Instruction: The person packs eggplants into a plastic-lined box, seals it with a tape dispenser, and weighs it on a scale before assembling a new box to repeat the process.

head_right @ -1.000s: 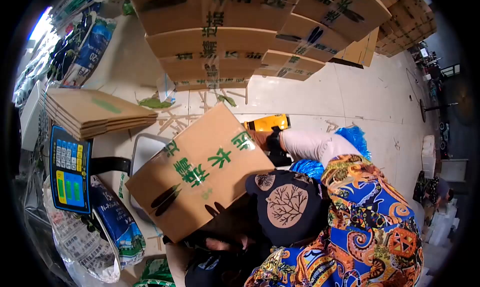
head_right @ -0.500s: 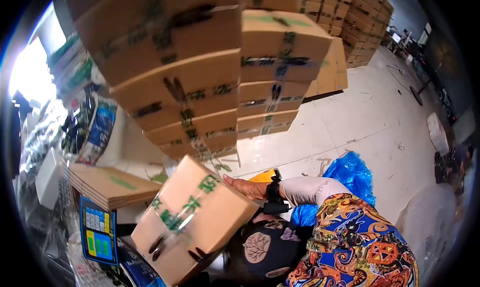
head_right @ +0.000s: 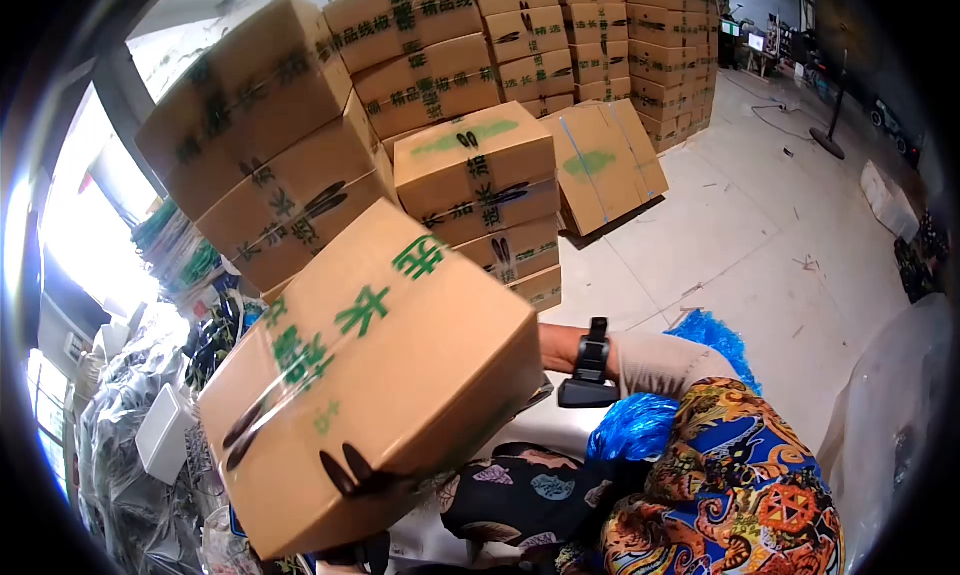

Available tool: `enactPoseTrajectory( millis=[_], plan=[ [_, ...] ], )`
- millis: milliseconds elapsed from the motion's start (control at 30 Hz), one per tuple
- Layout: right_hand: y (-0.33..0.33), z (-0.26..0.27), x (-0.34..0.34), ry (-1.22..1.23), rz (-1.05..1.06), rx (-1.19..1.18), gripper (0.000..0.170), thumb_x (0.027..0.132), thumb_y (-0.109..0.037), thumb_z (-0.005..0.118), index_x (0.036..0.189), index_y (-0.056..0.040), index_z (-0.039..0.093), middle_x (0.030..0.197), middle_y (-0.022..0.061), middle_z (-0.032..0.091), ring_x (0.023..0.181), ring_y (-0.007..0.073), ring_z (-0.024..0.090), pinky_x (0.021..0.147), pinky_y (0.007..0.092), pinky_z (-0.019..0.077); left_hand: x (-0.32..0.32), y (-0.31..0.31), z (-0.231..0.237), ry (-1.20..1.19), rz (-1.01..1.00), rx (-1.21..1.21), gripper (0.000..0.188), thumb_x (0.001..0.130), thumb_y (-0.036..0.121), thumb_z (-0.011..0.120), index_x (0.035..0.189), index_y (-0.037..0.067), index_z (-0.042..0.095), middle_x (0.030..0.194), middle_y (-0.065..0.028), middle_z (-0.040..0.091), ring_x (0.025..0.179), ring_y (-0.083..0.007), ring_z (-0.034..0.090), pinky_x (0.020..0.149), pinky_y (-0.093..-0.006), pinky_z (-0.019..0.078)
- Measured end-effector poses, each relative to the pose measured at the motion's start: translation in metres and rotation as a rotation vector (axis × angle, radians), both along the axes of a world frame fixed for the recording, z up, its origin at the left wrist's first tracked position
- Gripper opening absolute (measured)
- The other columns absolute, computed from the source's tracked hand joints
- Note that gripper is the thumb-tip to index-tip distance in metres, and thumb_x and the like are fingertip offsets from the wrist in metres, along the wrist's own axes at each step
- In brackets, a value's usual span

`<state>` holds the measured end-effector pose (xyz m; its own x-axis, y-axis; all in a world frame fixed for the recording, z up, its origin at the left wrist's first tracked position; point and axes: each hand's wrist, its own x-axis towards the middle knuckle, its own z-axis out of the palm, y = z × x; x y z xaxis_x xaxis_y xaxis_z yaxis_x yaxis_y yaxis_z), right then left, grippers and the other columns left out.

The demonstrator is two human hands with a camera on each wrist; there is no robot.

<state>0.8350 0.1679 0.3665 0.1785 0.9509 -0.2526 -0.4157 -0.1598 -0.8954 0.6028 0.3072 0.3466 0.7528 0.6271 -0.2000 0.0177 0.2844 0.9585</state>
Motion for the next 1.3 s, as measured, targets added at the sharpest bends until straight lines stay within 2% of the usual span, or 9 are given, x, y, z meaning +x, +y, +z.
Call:
enactPoseTrajectory(
  millis=[100,400,733,867,1033,1233,1267,1300],
  plan=[
    [-0.036,0.000,0.022,0.022,-0.092,0.000,0.063,0.098,-0.057,0.034,0.135,-0.0069,0.045,0.125,0.0130,0.054,0.111,0.0233,0.058,0.091,0.0395,0.0530,0.013,-0.004,0.014,-0.015,-0.041,0.016,0.053,0.098,0.040,0.047,0.137,0.006,0.039,0.135,-0.0115,0.047,0.121,-0.0292,0.049,0.101,-0.0475,0.0391],
    [-0.134,-0.018,0.063,0.089,-0.330,-0.013,0.062,0.098,-0.056,0.037,0.134,-0.0056,0.043,0.125,0.0150,0.051,0.108,0.0251,0.058,0.088,0.0390,0.0545,0.015,0.009,0.044,-0.008,0.003,0.068,0.051,0.097,0.039,0.049,0.135,0.006,0.042,0.132,-0.0115,0.050,0.119,-0.0295,0.051,0.098,-0.0491,0.0420],
    [-0.189,-0.025,0.098,0.147,-0.539,0.004,0.061,0.098,-0.054,0.040,0.133,-0.0040,0.041,0.125,0.0171,0.048,0.104,0.0270,0.059,0.084,0.0383,0.0563,0.067,-0.013,0.053,-0.024,-0.098,0.036,0.049,0.096,0.038,0.051,0.133,0.007,0.045,0.129,-0.0115,0.053,0.117,-0.0298,0.053,0.095,-0.0509,0.0451],
    [-0.187,-0.013,0.121,0.114,-0.581,0.039,0.061,0.098,-0.053,0.042,0.133,-0.0034,0.041,0.124,0.0180,0.046,0.103,0.0278,0.059,0.083,0.0381,0.0570,0.081,-0.003,0.061,-0.057,-0.104,0.024,0.048,0.096,0.038,0.052,0.132,0.007,0.046,0.128,-0.0115,0.054,0.116,-0.0299,0.054,0.094,-0.0516,0.0464],
    [-0.164,0.038,0.170,0.027,-0.632,0.133,0.060,0.097,-0.052,0.043,0.132,-0.0027,0.039,0.124,0.0191,0.045,0.101,0.0287,0.060,0.081,0.0378,0.0578,0.130,0.030,0.095,-0.193,-0.118,-0.014,0.047,0.096,0.037,0.053,0.131,0.007,0.048,0.126,-0.0115,0.055,0.115,-0.0300,0.055,0.093,-0.0525,0.0480],
    [-0.079,0.110,0.241,-0.005,-0.670,0.307,0.060,0.097,-0.051,0.045,0.132,-0.0018,0.038,0.124,0.0204,0.042,0.099,0.0299,0.060,0.079,0.0374,0.0589,0.212,0.075,0.144,-0.453,-0.180,-0.159,0.045,0.095,0.037,0.055,0.129,0.007,0.049,0.124,-0.0116,0.057,0.114,-0.0302,0.056,0.091,-0.0536,0.0499],
    [-0.061,0.117,0.254,0.011,-0.660,0.324,0.060,0.097,-0.051,0.046,0.131,-0.0016,0.038,0.124,0.0206,0.042,0.098,0.0301,0.060,0.078,0.0374,0.0591,0.231,0.086,0.150,-0.521,-0.240,-0.164,0.045,0.095,0.037,0.055,0.129,0.007,0.050,0.124,-0.0116,0.057,0.114,-0.0302,0.056,0.091,-0.0538,0.0502],
    [-0.035,0.125,0.256,0.058,-0.679,0.392,0.060,0.097,-0.051,0.046,0.131,-0.0015,0.038,0.124,0.0208,0.042,0.098,0.0302,0.060,0.078,0.0373,0.0592,0.237,0.073,0.172,-0.522,-0.024,-0.392,0.048,0.097,0.036,0.052,0.134,0.007,0.043,0.136,-0.0144,0.048,0.123,-0.0341,0.048,0.097,-0.0581,0.0453]
  ],
)
